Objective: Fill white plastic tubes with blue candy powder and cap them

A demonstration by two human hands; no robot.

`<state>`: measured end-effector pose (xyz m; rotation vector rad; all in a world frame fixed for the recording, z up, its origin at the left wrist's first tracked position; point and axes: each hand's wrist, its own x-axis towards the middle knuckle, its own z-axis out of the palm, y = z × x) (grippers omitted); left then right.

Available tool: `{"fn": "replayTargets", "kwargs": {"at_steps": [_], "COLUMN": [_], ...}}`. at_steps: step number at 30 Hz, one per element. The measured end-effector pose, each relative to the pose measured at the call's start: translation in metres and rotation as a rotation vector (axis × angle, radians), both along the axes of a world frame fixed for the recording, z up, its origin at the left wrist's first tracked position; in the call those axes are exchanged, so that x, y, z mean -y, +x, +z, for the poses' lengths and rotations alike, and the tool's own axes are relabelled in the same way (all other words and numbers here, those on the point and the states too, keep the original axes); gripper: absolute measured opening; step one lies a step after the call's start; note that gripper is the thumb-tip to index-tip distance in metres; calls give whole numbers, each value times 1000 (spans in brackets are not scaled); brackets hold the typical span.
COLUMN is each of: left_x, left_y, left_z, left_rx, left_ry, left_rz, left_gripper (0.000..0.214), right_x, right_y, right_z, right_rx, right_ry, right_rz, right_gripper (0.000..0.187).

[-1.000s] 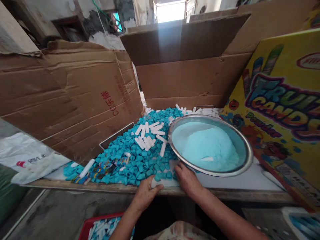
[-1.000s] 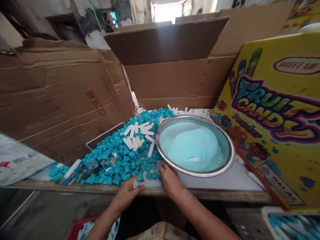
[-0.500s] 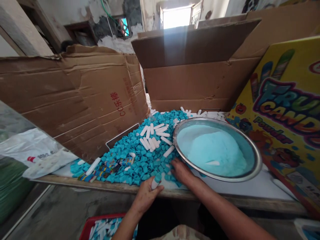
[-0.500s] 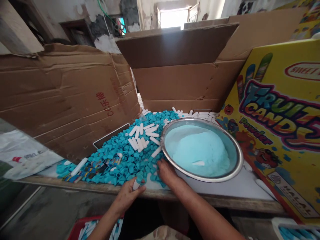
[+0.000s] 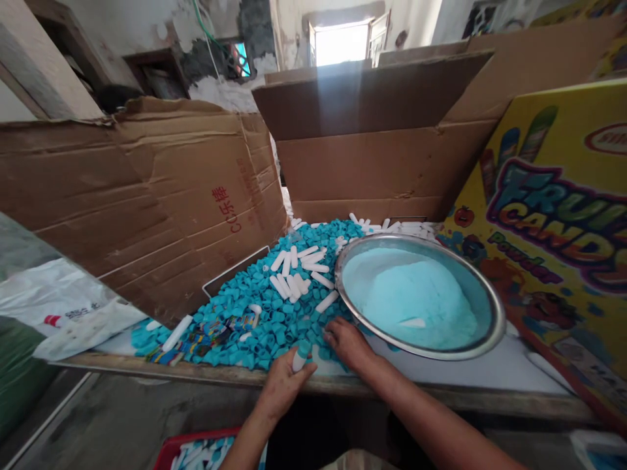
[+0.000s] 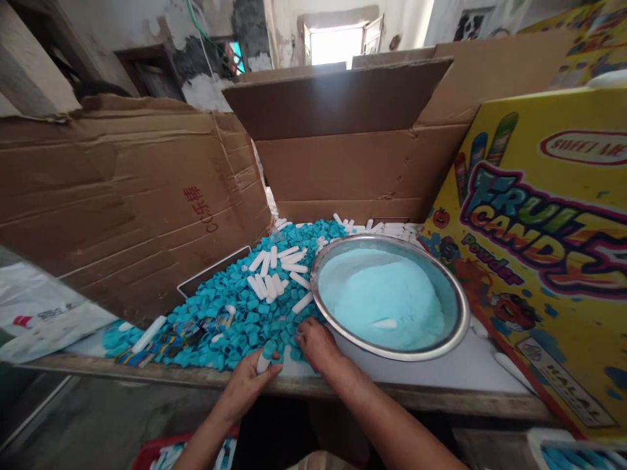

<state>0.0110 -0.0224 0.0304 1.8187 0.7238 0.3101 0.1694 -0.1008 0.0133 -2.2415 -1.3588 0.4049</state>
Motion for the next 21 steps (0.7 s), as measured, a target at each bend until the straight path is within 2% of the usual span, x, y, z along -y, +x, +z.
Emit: {"fn": "replayTargets", "kwargs": {"at_steps": [6, 11, 15, 18, 21], "left_x": [-3, -5, -6, -7, -6], "left_y": [-4, -3, -4, -4, -1], "left_z": [-3, -4, -5, -8, -10], "left_rx": [7, -1, 1, -8, 0], "left_ry": [6, 7, -3, -7, -18], "left_rz": [28, 47, 37, 65, 83], "left_gripper": [27, 31, 30, 30, 29], "right_x": [0, -19, -35, -30, -20], "right_y": [-3, 2, 5, 7, 10], "right_z": [3, 3, -2, -7, -11], "right_rx": [41, 112, 141, 149, 145], "right_ry": [-92, -117, -108, -67, -33], "right_rz": [74, -3, -46, -42, -40], "right_gripper": [11, 29, 35, 35, 26]}}
